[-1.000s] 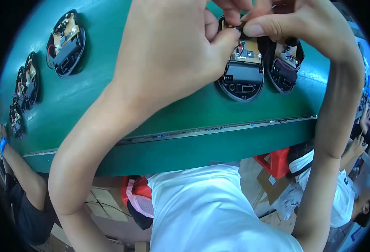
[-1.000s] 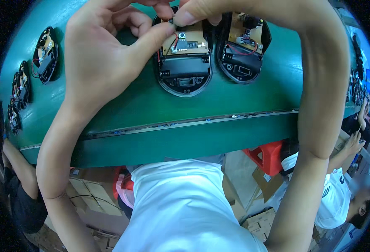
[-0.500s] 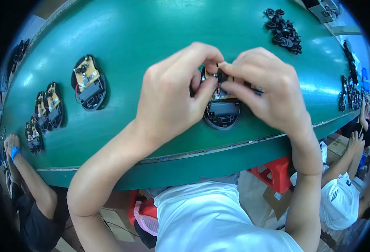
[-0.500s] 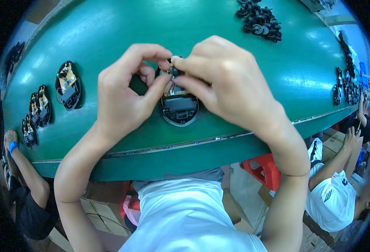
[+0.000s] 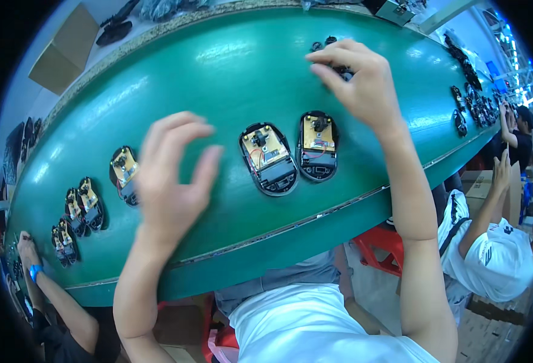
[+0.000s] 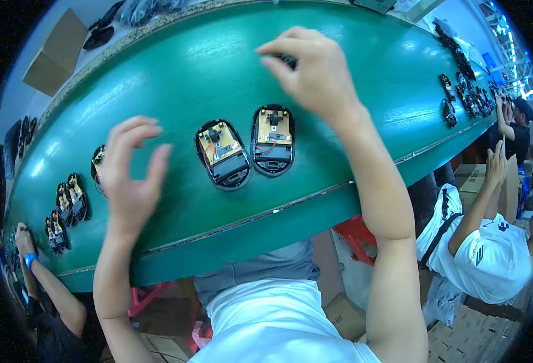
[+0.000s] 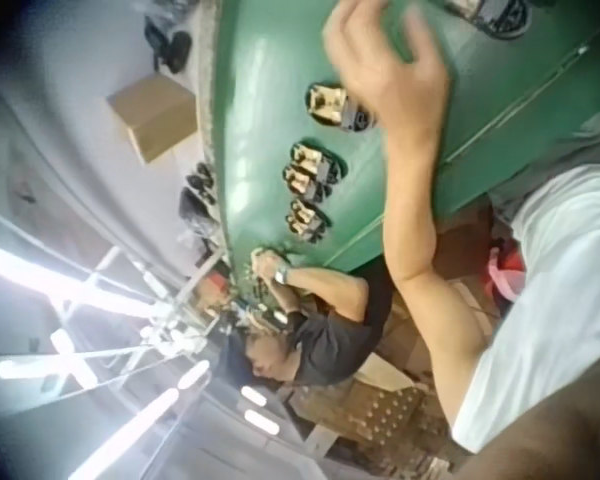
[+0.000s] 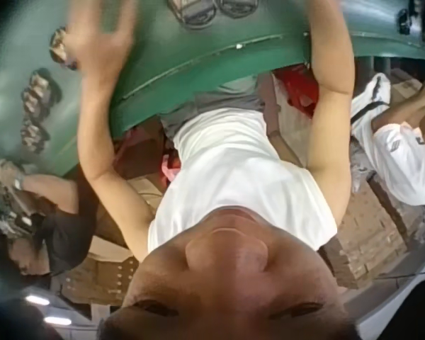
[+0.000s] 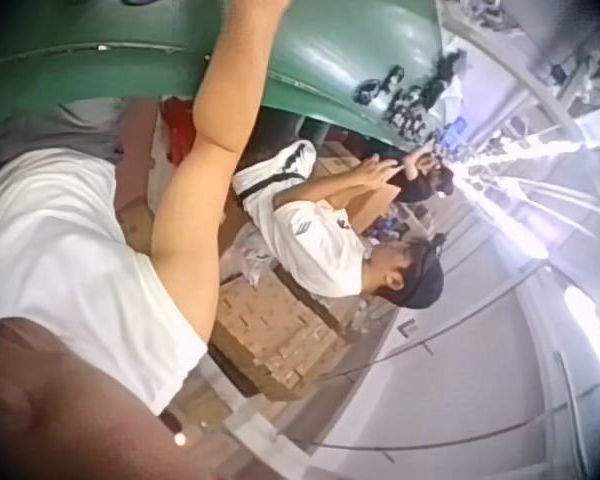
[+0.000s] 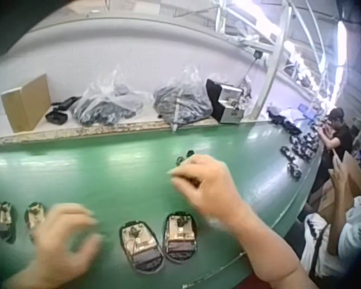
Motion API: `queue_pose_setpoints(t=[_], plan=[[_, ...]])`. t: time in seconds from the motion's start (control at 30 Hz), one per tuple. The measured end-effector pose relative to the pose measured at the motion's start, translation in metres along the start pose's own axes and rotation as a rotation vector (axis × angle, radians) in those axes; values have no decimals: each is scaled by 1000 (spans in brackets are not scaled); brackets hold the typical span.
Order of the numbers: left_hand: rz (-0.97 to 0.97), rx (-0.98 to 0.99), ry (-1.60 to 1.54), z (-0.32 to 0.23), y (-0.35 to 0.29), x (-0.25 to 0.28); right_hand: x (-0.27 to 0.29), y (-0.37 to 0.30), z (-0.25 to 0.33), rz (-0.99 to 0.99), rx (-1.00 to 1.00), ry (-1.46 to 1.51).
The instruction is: Assembling small electronic devices by manually inserting circuit boards and buttons into plastic housings on an assembly line
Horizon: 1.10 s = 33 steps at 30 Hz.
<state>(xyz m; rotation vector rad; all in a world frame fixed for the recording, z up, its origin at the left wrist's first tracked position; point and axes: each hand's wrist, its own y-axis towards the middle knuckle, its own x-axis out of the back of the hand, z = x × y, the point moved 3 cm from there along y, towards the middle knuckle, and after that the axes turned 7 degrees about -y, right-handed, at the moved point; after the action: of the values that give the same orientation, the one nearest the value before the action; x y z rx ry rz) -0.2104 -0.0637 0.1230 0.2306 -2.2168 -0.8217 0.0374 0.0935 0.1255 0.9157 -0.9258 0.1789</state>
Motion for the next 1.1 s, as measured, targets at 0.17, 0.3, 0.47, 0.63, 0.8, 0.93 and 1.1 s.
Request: queue_pose_setpoints(t=[0.17,0.3,0.47,0.63,0.8,0.93,1.1], plan=[[59,190,227,37,10,83,1,-10,-41,26,-52,-396],[220,227,434,48,-3,111,-16,1,-38,78,14,-449],[478,380,296,46,-18,107,-20,5,-31,157,43,-366],[422,405,188,40,-18,77,-10,2,-37,192,-78,-315],[200,186,-142,16,-27,37,-13,1,-7,119,-289,321],[97,20,-60,5,-25,29,-14,-15,73,294,-325,863],[-1,183,9,37,-29,26,-31,-11,123,367,10,571]])
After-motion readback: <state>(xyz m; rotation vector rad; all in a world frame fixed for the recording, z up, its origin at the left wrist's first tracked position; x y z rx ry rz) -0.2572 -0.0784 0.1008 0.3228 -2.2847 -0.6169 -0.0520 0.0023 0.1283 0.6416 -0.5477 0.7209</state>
